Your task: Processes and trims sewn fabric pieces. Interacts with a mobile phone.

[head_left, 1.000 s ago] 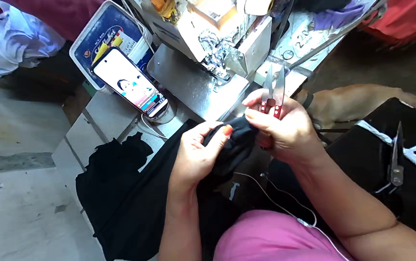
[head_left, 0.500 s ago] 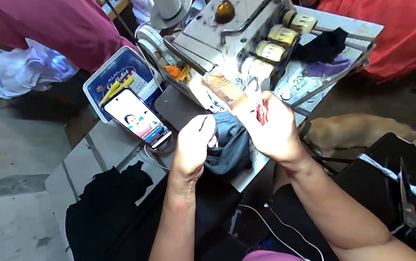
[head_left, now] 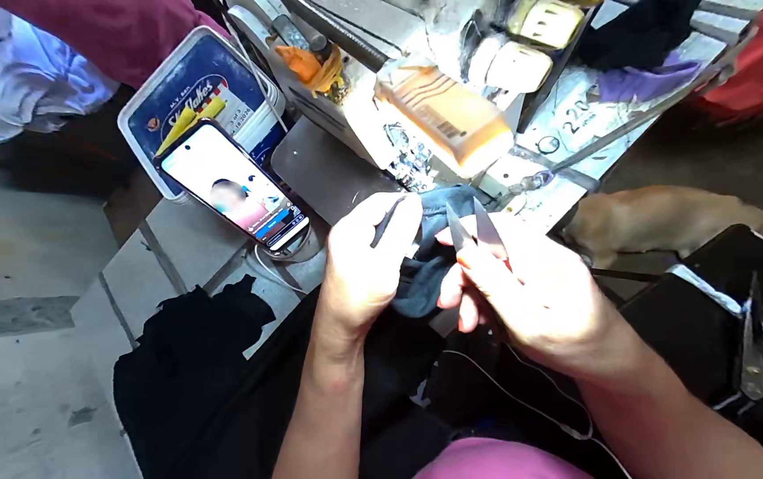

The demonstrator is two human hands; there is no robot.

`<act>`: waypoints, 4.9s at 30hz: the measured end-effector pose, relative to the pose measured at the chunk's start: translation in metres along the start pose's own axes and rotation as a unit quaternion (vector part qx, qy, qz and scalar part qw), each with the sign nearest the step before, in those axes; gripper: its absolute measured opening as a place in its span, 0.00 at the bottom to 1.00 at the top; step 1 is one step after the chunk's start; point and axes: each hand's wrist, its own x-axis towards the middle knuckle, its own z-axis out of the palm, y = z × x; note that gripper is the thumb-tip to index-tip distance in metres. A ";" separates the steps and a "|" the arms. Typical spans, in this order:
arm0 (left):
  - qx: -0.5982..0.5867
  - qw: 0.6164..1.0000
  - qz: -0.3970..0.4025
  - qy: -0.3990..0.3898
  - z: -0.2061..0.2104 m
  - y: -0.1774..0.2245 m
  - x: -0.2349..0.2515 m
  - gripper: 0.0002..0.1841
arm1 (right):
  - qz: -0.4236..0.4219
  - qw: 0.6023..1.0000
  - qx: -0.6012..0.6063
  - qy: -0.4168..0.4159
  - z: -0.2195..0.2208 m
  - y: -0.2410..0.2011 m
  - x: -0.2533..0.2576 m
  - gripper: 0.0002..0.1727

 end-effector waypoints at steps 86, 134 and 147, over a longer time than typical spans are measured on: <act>0.016 0.999 0.050 -0.005 0.008 -0.008 -0.004 0.16 | 0.035 0.999 -0.009 0.010 -0.004 0.006 -0.010 0.12; 0.150 0.985 0.084 0.028 0.018 -0.005 -0.006 0.11 | -0.260 0.919 -0.231 0.186 0.022 0.056 0.000 0.11; 0.140 0.984 0.100 0.036 0.021 -0.008 -0.007 0.10 | -0.240 0.937 -0.195 0.166 0.014 0.054 0.002 0.10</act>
